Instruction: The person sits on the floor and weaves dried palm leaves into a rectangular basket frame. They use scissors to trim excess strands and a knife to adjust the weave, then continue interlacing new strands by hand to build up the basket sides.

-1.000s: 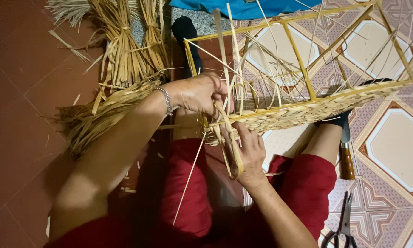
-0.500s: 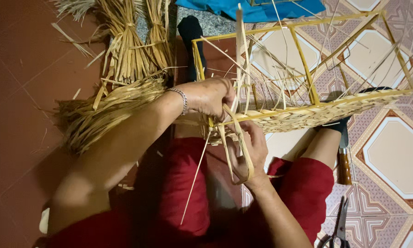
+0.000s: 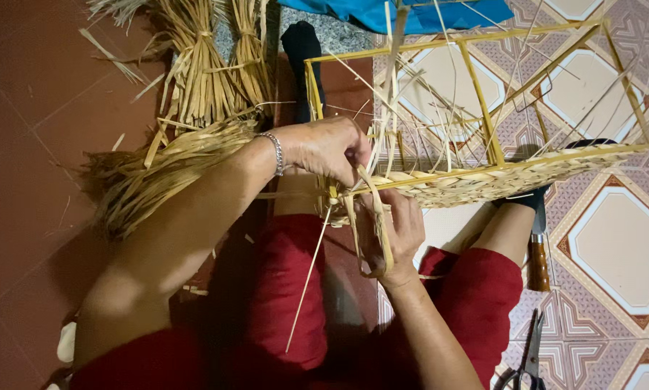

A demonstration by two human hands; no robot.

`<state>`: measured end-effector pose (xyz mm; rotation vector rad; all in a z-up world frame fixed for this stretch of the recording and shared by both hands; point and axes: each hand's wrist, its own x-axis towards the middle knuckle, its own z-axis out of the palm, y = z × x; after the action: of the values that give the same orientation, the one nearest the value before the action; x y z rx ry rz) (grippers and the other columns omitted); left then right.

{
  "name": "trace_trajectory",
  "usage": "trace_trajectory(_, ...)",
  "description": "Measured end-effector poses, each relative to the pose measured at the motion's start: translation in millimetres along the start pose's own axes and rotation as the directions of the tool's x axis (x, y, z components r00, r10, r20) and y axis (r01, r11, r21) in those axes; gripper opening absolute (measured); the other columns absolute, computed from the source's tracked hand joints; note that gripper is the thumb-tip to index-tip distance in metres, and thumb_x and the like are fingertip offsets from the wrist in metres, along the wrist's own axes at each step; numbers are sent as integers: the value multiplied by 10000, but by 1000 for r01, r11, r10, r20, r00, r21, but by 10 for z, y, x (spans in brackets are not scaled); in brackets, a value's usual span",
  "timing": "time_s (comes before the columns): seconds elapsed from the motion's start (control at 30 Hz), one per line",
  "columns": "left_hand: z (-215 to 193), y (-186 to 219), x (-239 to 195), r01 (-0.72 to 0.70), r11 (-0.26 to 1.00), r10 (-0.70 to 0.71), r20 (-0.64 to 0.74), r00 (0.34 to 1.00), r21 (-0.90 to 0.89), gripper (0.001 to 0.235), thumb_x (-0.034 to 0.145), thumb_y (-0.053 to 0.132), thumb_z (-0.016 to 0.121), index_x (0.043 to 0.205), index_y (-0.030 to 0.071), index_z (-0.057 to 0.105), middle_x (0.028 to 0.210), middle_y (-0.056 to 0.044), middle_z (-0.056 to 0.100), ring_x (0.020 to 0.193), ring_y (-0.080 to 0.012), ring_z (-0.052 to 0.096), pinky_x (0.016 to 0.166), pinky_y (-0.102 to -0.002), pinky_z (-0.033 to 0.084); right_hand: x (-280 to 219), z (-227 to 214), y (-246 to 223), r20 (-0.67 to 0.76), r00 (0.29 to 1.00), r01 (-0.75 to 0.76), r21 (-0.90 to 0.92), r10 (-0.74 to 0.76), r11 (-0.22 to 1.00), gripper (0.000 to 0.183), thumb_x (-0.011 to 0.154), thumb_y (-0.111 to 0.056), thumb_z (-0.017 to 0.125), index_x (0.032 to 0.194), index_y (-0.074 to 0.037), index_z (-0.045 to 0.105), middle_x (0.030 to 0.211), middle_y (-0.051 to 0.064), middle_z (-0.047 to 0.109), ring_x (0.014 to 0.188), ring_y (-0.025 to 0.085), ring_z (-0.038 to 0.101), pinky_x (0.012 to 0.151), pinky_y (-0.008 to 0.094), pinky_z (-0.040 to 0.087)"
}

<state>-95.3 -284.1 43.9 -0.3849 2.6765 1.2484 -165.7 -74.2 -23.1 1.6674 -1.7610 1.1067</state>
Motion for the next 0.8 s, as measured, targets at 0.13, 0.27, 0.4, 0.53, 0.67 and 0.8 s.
trace_trajectory(0.13, 70, -31, 91, 141, 988, -139, 44, 989, -57, 314, 653, 147, 851, 912, 105, 678, 762, -42, 698, 693, -184, 641, 597, -388, 487, -13, 9, 26, -4, 999, -52, 80, 52, 995, 274, 898, -89, 808, 1120, 0, 674, 1034, 179, 636, 894, 327, 625, 748, 425, 522)
trace_trajectory(0.27, 85, 19, 79, -41, 996, 44, -38, 998, 76, 230, 646, 107, 828, 860, 88, 748, 822, -42, 744, 766, -166, 698, 664, -333, 558, -38, 90, 29, -38, 990, -127, 142, 134, 982, 271, 904, -106, 820, 1082, 5, 649, 1021, 186, 633, 920, 328, 638, 767, 418, 533)
trace_trajectory(0.4, 117, 87, -1, 148, 974, -144, -36, 989, 172, 231, 717, 202, 794, 939, 141, 775, 941, -27, 767, 876, -193, 712, 732, -394, 549, -57, 123, 3, -58, 980, -177, 196, 191, 965, 276, 899, -86, 827, 1073, 7, 634, 992, 170, 622, 914, 327, 623, 779, 428, 518)
trace_trajectory(0.53, 75, 45, -32, 126, 982, -128, 2, 992, 137, 354, 712, 285, 791, 1053, 194, 792, 1024, -24, 769, 946, -198, 723, 796, -392, 561, -6, 119, -6, -67, 976, -193, 180, 207, 965, 276, 858, -65, 851, 1044, -22, 652, 968, 150, 613, 907, 316, 610, 782, 420, 497)
trace_trajectory(0.67, 95, -37, 10, -114, 979, 108, 42, 993, 170, 333, 748, 229, 728, 1065, 165, 807, 1060, -53, 754, 974, -209, 714, 838, -357, 569, -25, 72, -16, -49, 976, -198, 191, 211, 961, 285, 842, -87, 855, 1046, -39, 662, 938, 116, 604, 887, 295, 597, 770, 396, 481)
trace_trajectory(0.8, 114, -58, -22, 56, 983, -60, 16, 998, 177, 290, 783, 241, 699, 1044, 181, 809, 953, -50, 769, 873, -214, 715, 761, -395, 560, -110, 97, 23, -49, 977, -195, 205, 209, 959, 263, 793, -114, 838, 974, -59, 655, 912, 103, 596, 868, 281, 583, 750, 391, 475)
